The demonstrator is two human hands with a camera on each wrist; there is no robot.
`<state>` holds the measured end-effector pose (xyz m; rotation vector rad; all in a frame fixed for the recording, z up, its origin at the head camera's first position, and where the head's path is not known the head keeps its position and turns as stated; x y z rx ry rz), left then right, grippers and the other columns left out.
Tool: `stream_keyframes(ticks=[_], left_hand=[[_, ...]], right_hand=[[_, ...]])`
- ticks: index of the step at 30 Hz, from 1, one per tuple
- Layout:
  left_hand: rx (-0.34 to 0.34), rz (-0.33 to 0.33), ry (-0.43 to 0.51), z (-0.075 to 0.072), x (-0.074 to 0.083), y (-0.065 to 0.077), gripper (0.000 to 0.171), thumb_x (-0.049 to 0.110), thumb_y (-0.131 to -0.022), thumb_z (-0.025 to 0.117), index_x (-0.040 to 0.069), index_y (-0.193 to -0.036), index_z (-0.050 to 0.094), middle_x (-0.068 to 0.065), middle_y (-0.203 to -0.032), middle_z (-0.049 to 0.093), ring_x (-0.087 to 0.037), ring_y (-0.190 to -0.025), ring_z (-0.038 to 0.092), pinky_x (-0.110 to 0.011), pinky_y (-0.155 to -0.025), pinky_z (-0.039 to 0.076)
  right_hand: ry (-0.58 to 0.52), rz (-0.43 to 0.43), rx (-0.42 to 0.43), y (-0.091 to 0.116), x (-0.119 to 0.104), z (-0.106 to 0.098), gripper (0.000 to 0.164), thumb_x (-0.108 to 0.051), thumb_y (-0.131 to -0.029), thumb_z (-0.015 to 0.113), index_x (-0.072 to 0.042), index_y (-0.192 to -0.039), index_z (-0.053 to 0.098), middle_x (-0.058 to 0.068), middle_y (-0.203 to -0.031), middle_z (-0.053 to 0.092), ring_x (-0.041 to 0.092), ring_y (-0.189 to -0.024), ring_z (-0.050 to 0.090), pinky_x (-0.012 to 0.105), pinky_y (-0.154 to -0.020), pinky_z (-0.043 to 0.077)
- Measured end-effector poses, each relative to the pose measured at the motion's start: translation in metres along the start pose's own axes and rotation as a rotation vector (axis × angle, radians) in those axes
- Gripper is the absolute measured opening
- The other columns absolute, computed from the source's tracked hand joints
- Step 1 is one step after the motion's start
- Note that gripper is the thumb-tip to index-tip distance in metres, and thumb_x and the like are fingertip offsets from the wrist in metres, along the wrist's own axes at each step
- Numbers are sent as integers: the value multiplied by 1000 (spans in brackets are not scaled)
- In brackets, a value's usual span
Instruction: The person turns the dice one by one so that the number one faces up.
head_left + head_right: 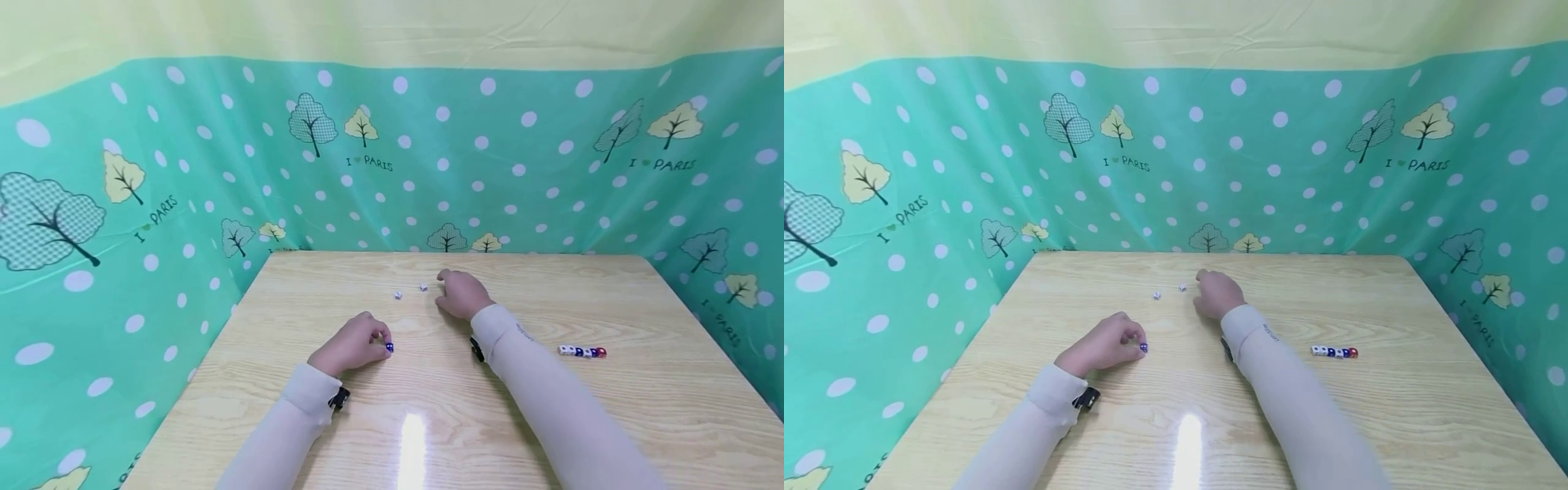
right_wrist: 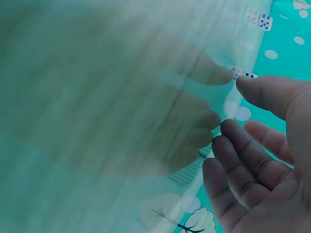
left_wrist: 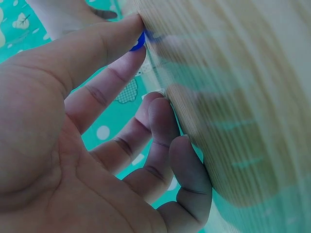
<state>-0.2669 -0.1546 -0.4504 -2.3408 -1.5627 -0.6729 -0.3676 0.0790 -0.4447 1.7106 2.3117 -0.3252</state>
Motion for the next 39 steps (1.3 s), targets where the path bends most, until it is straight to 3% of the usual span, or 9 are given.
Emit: stream_keyframes(ticks=[5,12,16,22,31,39], left_hand=[[-9,-7,6,1,0,0,11,22,-88,83,21,-93,74,-6,-103,58,-20,-92,52,-38,-81,46],[-10,-17,8,0,-1,-1,12,22,-87,84,21,-93,73,-6,-103,58,-20,-91,52,-37,-80,46],[-11,-11,3,-1,0,-1,12,22,-87,84,20,-93,73,-6,-103,57,-19,-91,52,-37,-81,46],[-13,-8,11,-2,3,-1,12,21,-87,84,19,-94,74,-6,-103,58,-19,-91,52,-38,-82,46],[-8,-3,19,-3,4,1,12,18,-87,84,17,-94,74,-8,-103,58,-20,-92,53,-39,-83,46],[-13,-5,16,-3,5,3,12,19,-88,84,16,-95,74,-9,-104,59,-20,-92,52,-39,-83,46]], right_hand=[[63,39,15,-12,-5,2,51,-30,-92,77,-11,-138,63,9,-135,69,33,-122,66,48,-101,54],[63,94,27,-25,-16,9,53,-36,-91,80,-16,-138,64,7,-135,69,31,-123,66,48,-103,53],[110,47,21,-29,-26,13,44,-34,-93,79,-17,-133,69,5,-131,72,28,-122,67,45,-102,54],[228,-16,37,-33,-34,18,22,-32,-95,77,-17,-111,79,1,-110,78,22,-103,72,40,-92,58],[198,-12,42,-26,-36,16,12,-23,-98,73,-15,-97,81,3,-103,79,22,-98,74,40,-88,60],[119,-101,51,-6,-28,4,21,-7,-100,61,-12,-95,82,5,-103,79,23,-97,74,41,-90,60]])
Point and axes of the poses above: each hand's wrist, its own y-axis away from the middle knuckle, its own z-axis out of the palm, x = y × z, the point moved 4 cm from there along -y, towards the middle knuckle
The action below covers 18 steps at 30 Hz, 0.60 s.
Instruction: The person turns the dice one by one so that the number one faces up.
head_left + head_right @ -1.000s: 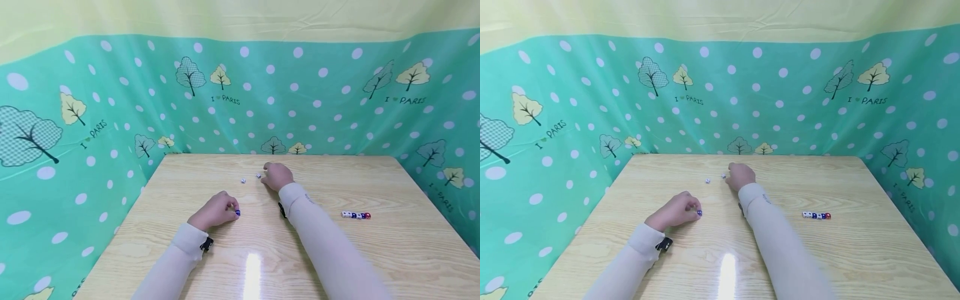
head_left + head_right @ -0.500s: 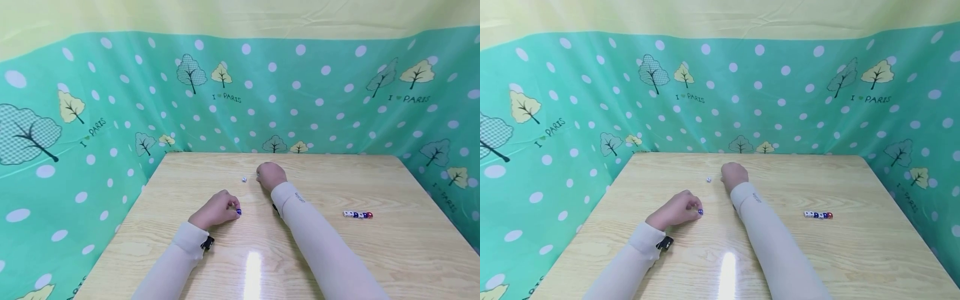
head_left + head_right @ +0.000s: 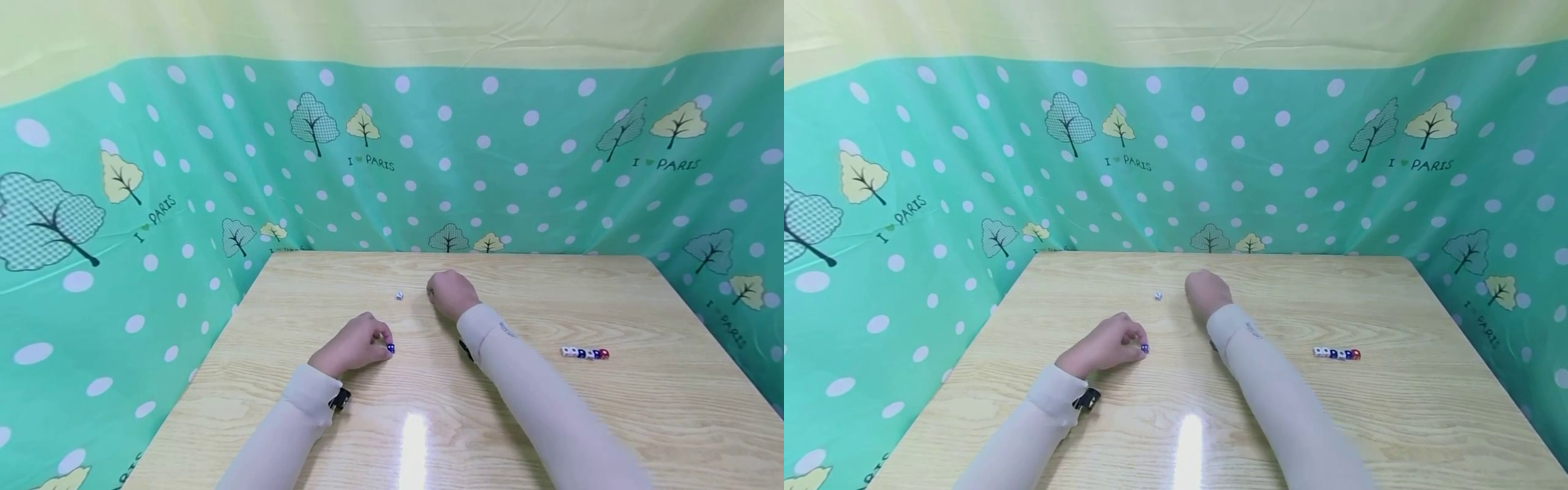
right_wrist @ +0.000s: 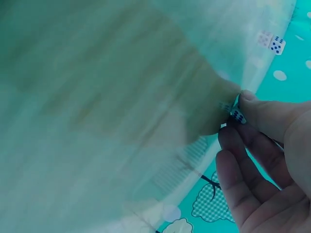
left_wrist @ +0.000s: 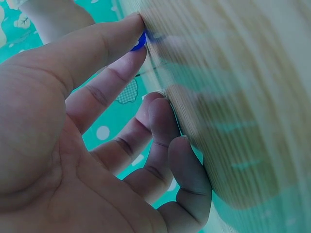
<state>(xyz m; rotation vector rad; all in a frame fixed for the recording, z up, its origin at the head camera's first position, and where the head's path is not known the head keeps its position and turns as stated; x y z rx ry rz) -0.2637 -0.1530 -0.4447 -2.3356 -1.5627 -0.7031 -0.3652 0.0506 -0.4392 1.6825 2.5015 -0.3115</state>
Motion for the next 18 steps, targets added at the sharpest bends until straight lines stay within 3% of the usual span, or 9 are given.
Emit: stream_keyframes(ticks=[4,12,18], left_hand=[[1,9,-2,0,0,0,13,20,-88,84,17,-95,74,-8,-104,58,-20,-92,52,-39,-83,47],[5,-11,-15,2,-6,-2,12,22,-87,84,21,-93,74,-6,-103,58,-20,-93,53,-38,-84,47],[-2,-9,-5,2,-5,-3,12,23,-88,83,21,-94,73,-6,-104,58,-21,-93,53,-38,-83,46]], right_hand=[[-16,-28,7,19,9,-3,15,-11,-100,66,-11,-103,81,5,-106,79,24,-101,74,40,-91,59],[-71,-102,7,64,22,-11,10,-9,-95,73,-12,-96,82,3,-99,78,21,-96,73,38,-87,59],[-135,-100,-31,97,29,-17,9,-9,-90,79,-12,-98,82,0,-97,77,15,-91,71,36,-83,59]])
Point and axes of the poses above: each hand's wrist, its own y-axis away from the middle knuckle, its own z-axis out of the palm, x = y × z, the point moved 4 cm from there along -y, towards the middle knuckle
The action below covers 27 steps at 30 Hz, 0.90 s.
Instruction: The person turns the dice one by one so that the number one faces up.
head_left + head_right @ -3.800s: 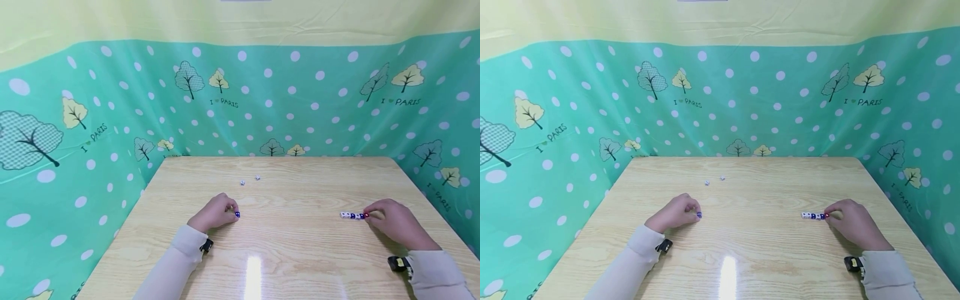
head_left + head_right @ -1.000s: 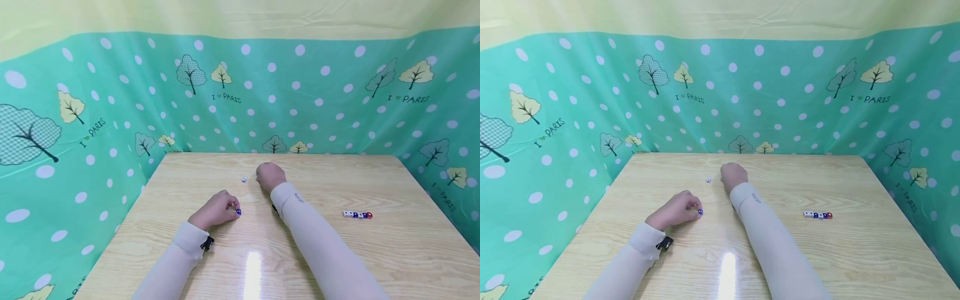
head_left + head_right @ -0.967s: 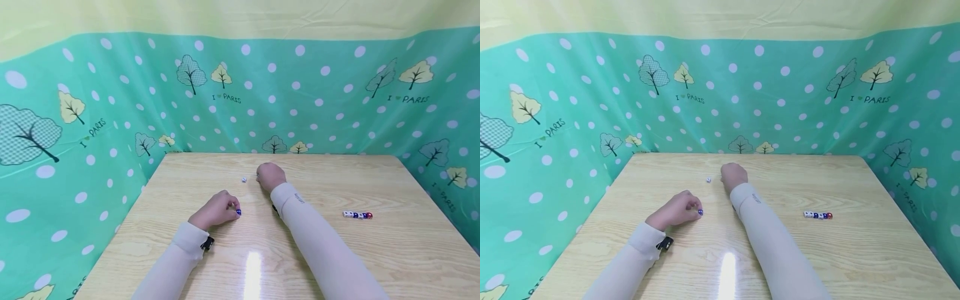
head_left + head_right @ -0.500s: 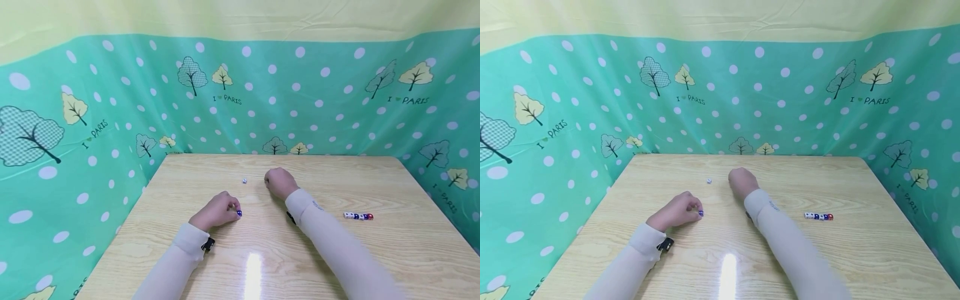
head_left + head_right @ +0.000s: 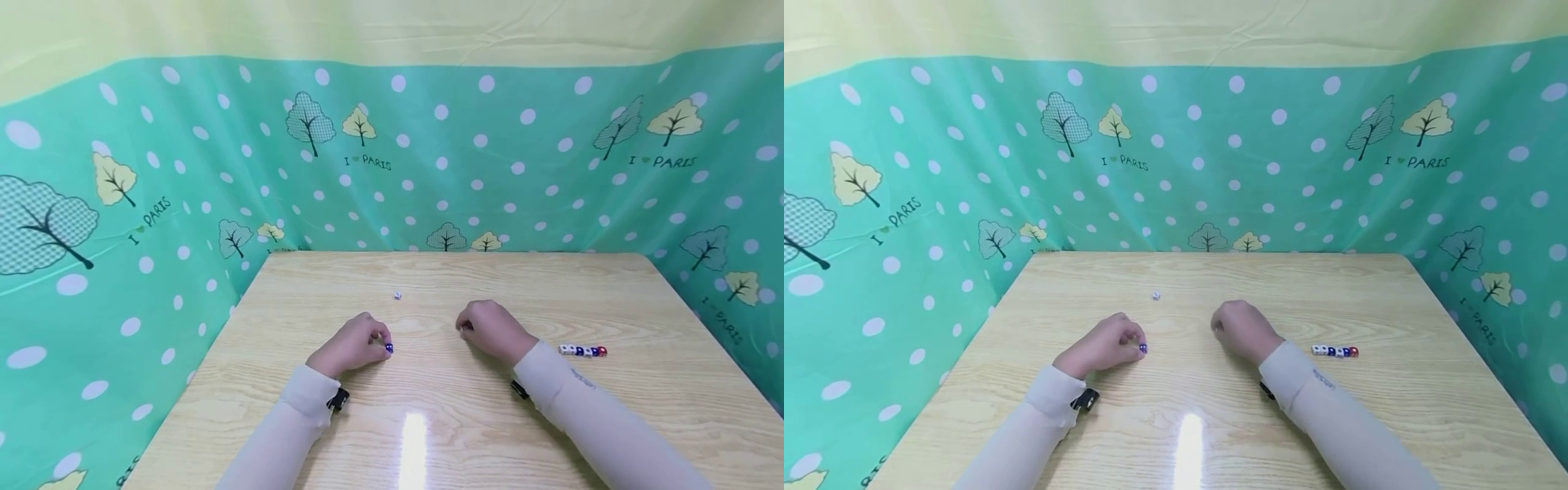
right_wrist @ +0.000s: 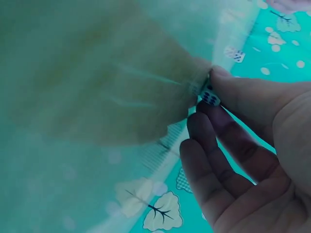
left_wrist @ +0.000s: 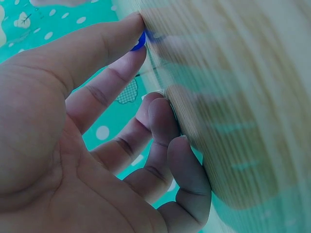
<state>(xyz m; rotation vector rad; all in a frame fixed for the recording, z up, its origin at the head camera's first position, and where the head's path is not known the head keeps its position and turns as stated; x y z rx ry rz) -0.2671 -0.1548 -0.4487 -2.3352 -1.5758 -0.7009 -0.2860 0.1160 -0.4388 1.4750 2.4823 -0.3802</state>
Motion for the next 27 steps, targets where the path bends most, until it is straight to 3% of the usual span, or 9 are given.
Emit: stream_keyframes(ticks=[8,15,27], left_hand=[[4,11,2,-3,4,-1,12,23,-89,83,20,-94,73,-5,-104,58,-19,-93,52,-38,-83,46],[4,5,-4,-3,4,-1,12,23,-88,83,20,-94,73,-5,-104,58,-20,-93,52,-38,-83,46],[0,-4,7,1,-1,0,12,23,-88,84,22,-93,73,-6,-104,58,-24,-96,55,-39,-84,47]], right_hand=[[-38,-9,1,43,-4,-9,13,-8,-88,81,-12,-100,81,-3,-95,75,8,-86,67,31,-78,57],[-15,-82,9,72,-9,-8,14,-10,-87,82,-16,-99,81,-9,-92,71,1,-82,62,25,-73,55],[-2,-141,1,78,-15,-8,17,-9,-84,84,-15,-99,79,-10,-88,65,1,-74,52,22,-66,49]])
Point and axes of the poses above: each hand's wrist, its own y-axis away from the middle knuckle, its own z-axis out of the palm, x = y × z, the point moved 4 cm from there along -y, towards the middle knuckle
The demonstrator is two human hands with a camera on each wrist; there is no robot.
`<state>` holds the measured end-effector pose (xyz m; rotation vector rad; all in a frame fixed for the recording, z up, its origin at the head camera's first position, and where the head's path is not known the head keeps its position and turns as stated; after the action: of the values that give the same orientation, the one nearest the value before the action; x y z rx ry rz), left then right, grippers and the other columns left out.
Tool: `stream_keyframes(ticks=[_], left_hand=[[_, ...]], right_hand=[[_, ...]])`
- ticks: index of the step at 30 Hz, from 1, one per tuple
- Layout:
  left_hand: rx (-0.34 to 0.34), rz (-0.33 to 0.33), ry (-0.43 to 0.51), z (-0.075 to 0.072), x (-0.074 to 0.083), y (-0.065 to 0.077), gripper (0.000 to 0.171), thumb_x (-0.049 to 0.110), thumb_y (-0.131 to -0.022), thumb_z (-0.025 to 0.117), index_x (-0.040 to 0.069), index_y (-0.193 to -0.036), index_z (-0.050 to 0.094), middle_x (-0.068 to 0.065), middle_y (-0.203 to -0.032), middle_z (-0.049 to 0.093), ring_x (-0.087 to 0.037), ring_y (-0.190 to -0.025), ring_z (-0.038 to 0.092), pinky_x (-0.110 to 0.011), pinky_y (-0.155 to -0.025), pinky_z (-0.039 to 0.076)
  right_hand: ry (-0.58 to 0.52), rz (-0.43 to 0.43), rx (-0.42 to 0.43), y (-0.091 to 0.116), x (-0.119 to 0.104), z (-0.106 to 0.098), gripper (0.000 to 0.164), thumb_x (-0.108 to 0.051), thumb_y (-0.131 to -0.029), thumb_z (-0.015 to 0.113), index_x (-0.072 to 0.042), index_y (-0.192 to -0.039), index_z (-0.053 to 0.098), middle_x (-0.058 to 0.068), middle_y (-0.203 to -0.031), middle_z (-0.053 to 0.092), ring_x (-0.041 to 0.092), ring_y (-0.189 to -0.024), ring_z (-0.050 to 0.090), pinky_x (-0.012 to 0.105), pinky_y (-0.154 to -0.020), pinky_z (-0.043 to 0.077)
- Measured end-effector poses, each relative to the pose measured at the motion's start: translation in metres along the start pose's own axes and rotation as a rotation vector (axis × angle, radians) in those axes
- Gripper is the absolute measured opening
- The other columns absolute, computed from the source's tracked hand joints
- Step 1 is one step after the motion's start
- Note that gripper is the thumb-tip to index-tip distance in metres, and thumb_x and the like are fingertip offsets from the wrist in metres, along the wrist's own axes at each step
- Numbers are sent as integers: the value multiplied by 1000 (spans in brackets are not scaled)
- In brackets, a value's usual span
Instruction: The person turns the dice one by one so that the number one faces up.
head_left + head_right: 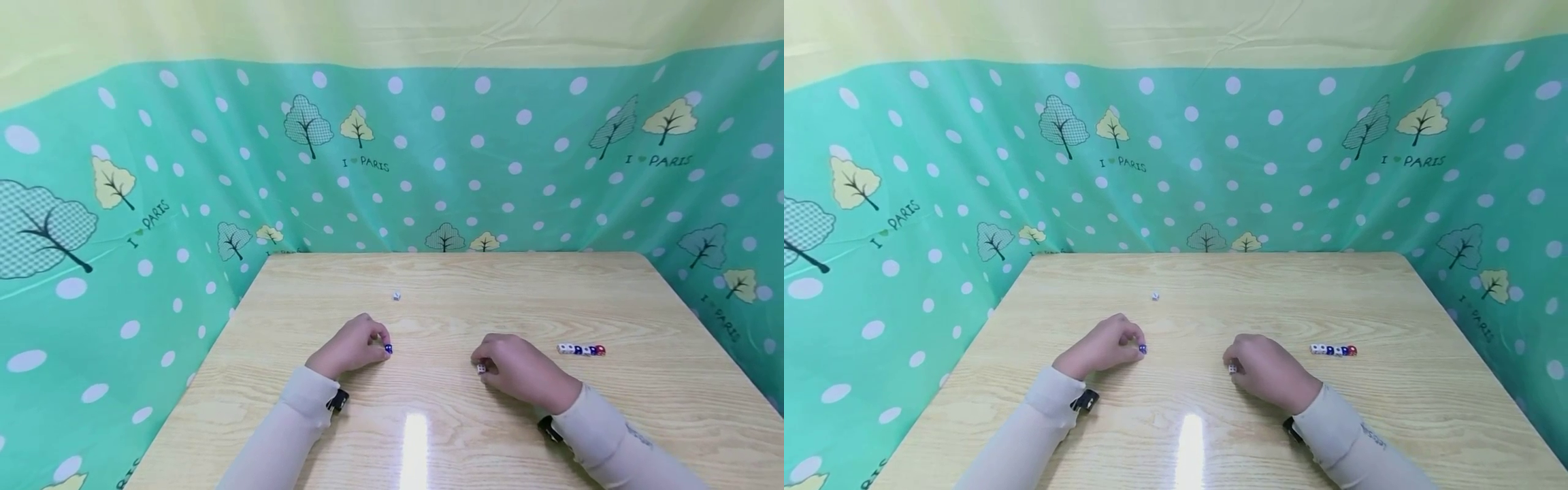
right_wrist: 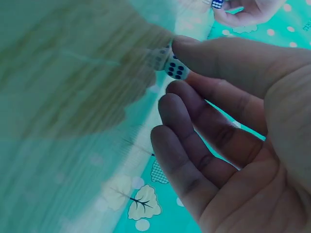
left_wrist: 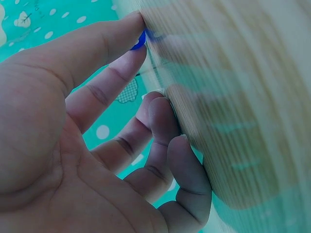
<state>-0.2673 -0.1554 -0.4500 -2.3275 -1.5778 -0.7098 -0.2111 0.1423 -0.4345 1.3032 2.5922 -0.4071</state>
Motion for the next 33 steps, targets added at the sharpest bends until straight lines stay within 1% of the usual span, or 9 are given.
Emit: stream_keyframes(ticks=[4,7,11,14,18,21,24,28,33], left_hand=[[0,-1,2,1,-1,0,12,23,-87,84,22,-92,73,-6,-104,59,-24,-96,56,-39,-82,47],[3,0,-1,1,-1,0,12,23,-87,84,22,-92,73,-6,-104,59,-23,-96,56,-39,-83,47],[5,0,-2,1,-1,0,12,23,-87,84,22,-92,73,-6,-104,58,-22,-94,55,-38,-82,46],[2,-2,0,1,-1,1,12,23,-87,84,22,-92,73,-6,-104,58,-23,-94,54,-38,-81,46],[4,0,-6,1,-1,0,12,23,-88,84,22,-92,73,-6,-104,58,-23,-94,54,-38,-81,46],[5,-1,-9,1,-1,-1,12,24,-88,84,23,-92,72,-5,-104,58,-22,-95,55,-38,-82,46],[3,-6,-9,1,-1,-1,12,24,-88,84,23,-91,72,-5,-104,58,-21,-95,54,-38,-83,46],[2,-7,-10,1,-2,0,12,24,-88,84,23,-91,72,-5,-104,58,-21,-95,54,-38,-84,46],[4,-2,-9,1,-1,0,12,24,-88,84,23,-92,73,-4,-104,58,-21,-94,54,-38,-83,47]], right_hand=[[4,-15,7,-2,-2,-1,18,-4,-82,81,-14,-97,80,-8,-87,63,0,-70,49,20,-64,48],[1,-15,12,-3,-2,-2,18,-4,-81,82,-14,-96,81,-8,-86,61,0,-69,47,20,-63,48],[1,-18,18,-3,0,-1,14,-5,-82,83,-15,-91,80,-9,-82,60,0,-68,47,20,-62,47],[-6,-25,22,-3,1,-2,12,-6,-84,82,-17,-88,79,-10,-81,61,0,-69,49,20,-63,47],[-62,-27,16,-3,1,-3,13,-6,-85,81,-18,-87,77,-10,-83,66,0,-72,55,21,-66,51],[-122,-12,1,-4,4,-3,14,-5,-85,80,-18,-87,76,-11,-82,68,-1,-73,57,22,-66,52],[-160,12,-16,-4,7,-2,13,-8,-85,81,-20,-88,76,-12,-83,68,0,-74,58,22,-67,52],[-181,50,-33,-5,13,2,13,-12,-85,83,-23,-88,76,-13,-85,65,3,-76,58,23,-69,52],[-198,80,-50,-4,20,5,16,-13,-84,84,-26,-86,75,-13,-85,63,4,-77,57,23,-70,51]])
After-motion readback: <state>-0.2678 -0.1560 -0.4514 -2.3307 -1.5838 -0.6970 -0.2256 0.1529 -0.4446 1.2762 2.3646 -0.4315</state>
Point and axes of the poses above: each hand's wrist, its own y-axis away from the middle knuckle, its own z-axis out of the palm, x = y × z, the point moved 4 cm from there along -y, towards the middle knuckle
